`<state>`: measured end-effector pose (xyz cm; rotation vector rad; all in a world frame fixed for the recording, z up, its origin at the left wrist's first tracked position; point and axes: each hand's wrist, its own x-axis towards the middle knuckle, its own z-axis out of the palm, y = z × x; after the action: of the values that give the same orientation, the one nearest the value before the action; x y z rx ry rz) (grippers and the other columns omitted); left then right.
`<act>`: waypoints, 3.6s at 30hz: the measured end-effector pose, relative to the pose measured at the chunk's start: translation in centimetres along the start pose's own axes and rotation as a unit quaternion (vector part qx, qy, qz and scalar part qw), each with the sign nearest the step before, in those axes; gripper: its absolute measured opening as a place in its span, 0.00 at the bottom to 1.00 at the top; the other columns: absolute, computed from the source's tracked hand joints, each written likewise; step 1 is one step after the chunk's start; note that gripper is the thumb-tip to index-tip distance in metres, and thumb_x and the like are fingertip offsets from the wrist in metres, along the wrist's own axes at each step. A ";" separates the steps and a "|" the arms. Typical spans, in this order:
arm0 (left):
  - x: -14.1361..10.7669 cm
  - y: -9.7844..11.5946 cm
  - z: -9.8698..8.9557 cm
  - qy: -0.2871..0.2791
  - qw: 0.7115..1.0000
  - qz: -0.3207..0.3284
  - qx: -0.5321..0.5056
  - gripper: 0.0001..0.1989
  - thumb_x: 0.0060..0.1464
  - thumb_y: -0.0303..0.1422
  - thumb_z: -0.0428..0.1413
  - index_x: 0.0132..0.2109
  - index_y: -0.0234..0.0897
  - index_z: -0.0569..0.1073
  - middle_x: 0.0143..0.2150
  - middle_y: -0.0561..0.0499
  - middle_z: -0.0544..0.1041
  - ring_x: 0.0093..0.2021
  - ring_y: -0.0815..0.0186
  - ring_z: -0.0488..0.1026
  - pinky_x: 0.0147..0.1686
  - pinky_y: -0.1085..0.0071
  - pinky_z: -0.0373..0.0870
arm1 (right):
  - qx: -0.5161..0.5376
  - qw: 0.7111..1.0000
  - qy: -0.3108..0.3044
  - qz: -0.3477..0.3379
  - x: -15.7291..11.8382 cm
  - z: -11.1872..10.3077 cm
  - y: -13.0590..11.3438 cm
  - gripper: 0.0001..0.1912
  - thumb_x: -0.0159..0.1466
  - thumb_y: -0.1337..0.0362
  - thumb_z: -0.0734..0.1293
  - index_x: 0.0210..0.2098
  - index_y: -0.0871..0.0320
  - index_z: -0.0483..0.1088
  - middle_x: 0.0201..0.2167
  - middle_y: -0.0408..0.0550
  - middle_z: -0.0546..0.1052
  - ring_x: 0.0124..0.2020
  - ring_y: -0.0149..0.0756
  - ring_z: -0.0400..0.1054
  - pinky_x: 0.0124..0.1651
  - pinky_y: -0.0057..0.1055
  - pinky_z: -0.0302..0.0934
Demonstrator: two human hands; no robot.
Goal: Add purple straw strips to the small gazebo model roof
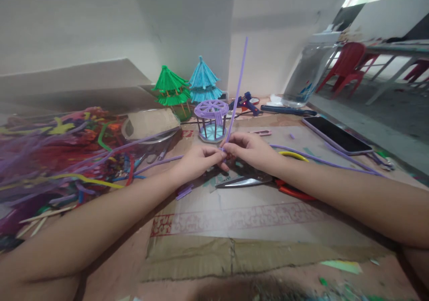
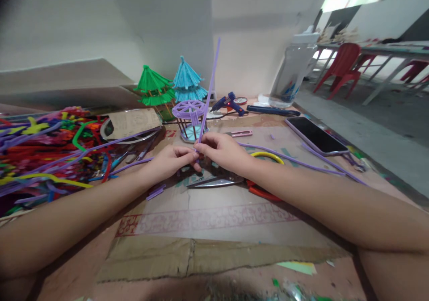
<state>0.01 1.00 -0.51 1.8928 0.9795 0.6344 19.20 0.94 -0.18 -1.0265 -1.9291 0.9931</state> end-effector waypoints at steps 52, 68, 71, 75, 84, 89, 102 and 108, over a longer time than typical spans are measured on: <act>-0.7 0.1 0.7 0.103 0.979 0.112 0.132 0.08 0.53 0.37 0.62 0.34 0.36 0.77 0.34 0.52 0.80 0.36 0.63 0.75 0.41 0.69 0.67 | 0.051 0.997 0.031 0.040 0.0 -0.2 -0.4 0.11 0.59 0.57 0.68 0.31 0.59 0.70 0.22 0.41 0.72 0.21 0.28 0.63 0.23 0.26 0.55; -0.5 -0.1 0.3 0.082 0.988 0.095 0.086 0.19 0.63 0.42 0.49 0.37 0.35 0.78 0.32 0.53 0.79 0.34 0.66 0.73 0.34 0.73 0.66 | -0.029 0.998 0.059 0.025 0.1 -0.2 -0.1 0.12 0.60 0.56 0.66 0.32 0.60 0.72 0.23 0.43 0.73 0.23 0.30 0.64 0.26 0.28 0.57; -0.4 -0.3 0.2 0.084 0.993 0.063 0.059 0.21 0.62 0.44 0.50 0.35 0.33 0.78 0.29 0.53 0.78 0.30 0.67 0.73 0.30 0.73 0.65 | -0.068 0.996 0.058 0.023 0.0 -0.1 -0.2 0.13 0.61 0.56 0.66 0.31 0.60 0.73 0.24 0.44 0.74 0.25 0.31 0.65 0.27 0.28 0.57; -0.3 -0.4 0.4 0.044 0.997 0.059 -0.002 0.15 0.58 0.42 0.56 0.42 0.35 0.80 0.40 0.50 0.82 0.40 0.64 0.77 0.41 0.71 0.70 | -0.104 0.992 0.069 0.023 -0.2 0.0 -0.5 0.12 0.61 0.56 0.66 0.33 0.60 0.74 0.25 0.45 0.76 0.27 0.34 0.67 0.29 0.29 0.58; -0.2 -0.2 0.6 0.024 0.998 0.035 -0.043 0.15 0.58 0.40 0.55 0.39 0.32 0.79 0.37 0.46 0.83 0.38 0.63 0.79 0.42 0.69 0.73 | -0.160 0.984 0.076 0.005 -0.3 0.1 -0.8 0.12 0.61 0.57 0.67 0.32 0.59 0.76 0.24 0.44 0.76 0.25 0.32 0.66 0.27 0.28 0.56; -0.1 0.1 0.7 0.028 0.998 0.044 -0.041 0.14 0.57 0.39 0.56 0.39 0.31 0.78 0.38 0.46 0.83 0.40 0.62 0.78 0.43 0.69 0.72 | -0.181 0.981 0.067 -0.001 -0.3 -0.1 -1.0 0.14 0.61 0.55 0.67 0.31 0.60 0.76 0.25 0.46 0.77 0.27 0.33 0.67 0.29 0.28 0.57; 0.7 -0.9 0.1 -0.038 0.977 0.025 -0.207 0.22 0.52 0.51 0.58 0.35 0.34 0.76 0.34 0.46 0.81 0.38 0.62 0.77 0.44 0.67 0.71 | -0.095 0.994 0.052 -0.003 -0.4 -0.2 -0.5 0.14 0.63 0.55 0.66 0.36 0.61 0.75 0.29 0.47 0.78 0.29 0.34 0.69 0.32 0.30 0.60; 0.5 -0.8 0.1 -0.044 0.981 0.036 -0.188 0.18 0.56 0.46 0.57 0.36 0.33 0.75 0.34 0.47 0.81 0.38 0.65 0.77 0.44 0.69 0.70 | -0.098 0.994 0.051 0.005 -0.3 -0.2 -0.5 0.16 0.63 0.54 0.65 0.36 0.61 0.75 0.28 0.47 0.78 0.29 0.34 0.68 0.32 0.30 0.60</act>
<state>0.03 1.66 -1.26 1.6096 0.6811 0.7156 19.38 0.54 0.26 -1.1734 -1.9657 0.7520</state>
